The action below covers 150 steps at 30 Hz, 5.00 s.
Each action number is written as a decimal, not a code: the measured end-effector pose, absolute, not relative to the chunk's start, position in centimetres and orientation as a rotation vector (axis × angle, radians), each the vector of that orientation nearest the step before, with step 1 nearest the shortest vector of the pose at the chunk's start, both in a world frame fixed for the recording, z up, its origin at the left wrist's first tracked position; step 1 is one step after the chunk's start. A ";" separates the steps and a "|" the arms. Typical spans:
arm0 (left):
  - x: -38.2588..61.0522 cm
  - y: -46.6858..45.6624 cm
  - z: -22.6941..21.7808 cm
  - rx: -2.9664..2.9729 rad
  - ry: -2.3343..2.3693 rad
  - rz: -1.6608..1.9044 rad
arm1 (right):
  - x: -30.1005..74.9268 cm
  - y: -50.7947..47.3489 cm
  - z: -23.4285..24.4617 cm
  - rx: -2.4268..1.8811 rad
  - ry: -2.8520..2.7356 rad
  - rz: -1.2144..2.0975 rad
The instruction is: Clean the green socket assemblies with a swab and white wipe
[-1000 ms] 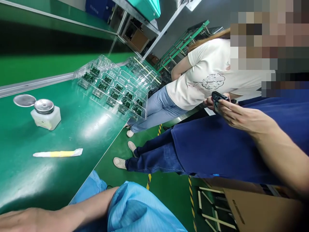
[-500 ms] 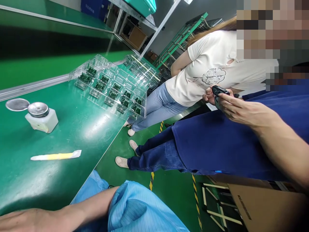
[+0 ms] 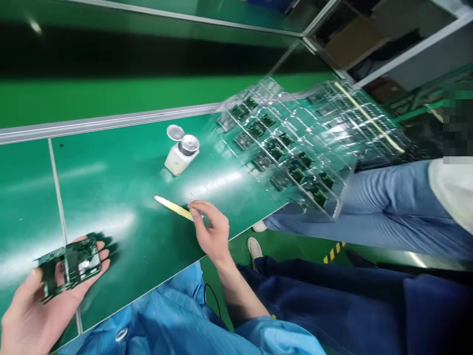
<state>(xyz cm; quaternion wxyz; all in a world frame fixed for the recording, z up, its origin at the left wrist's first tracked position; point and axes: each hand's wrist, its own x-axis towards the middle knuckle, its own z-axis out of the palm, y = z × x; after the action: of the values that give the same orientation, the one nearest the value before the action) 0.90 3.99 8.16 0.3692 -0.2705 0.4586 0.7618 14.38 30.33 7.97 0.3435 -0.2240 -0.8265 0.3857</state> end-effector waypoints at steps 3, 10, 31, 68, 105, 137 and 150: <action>1.1 4.9 8.8 -0.767 1.221 1.951 | 14.6 31.3 7.6 -0.639 -2.194 0.962; 0.6 5.3 10.3 -0.737 1.151 1.843 | 13.3 30.3 6.8 -0.591 -2.420 0.845; 1.2 5.6 8.3 -0.130 1.020 1.951 | 14.6 28.2 8.1 -0.291 -2.601 1.345; 1.6 5.5 7.8 -0.196 1.022 1.948 | 11.9 23.9 8.3 -0.767 -1.310 2.444; 1.5 5.6 8.2 -0.126 1.046 1.934 | 10.7 25.4 9.8 0.293 -2.733 1.245; 1.5 5.6 8.4 -0.155 1.103 1.866 | 10.1 25.3 10.0 0.322 -2.833 1.214; 1.6 5.5 8.4 -0.153 1.094 1.877 | 10.0 25.3 10.1 0.294 -2.840 1.263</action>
<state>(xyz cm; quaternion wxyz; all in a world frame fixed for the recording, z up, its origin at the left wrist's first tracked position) 1.57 5.52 8.36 0.4636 -0.0621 0.4450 0.7637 9.96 25.27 10.08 0.0098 0.0942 -0.9095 0.4047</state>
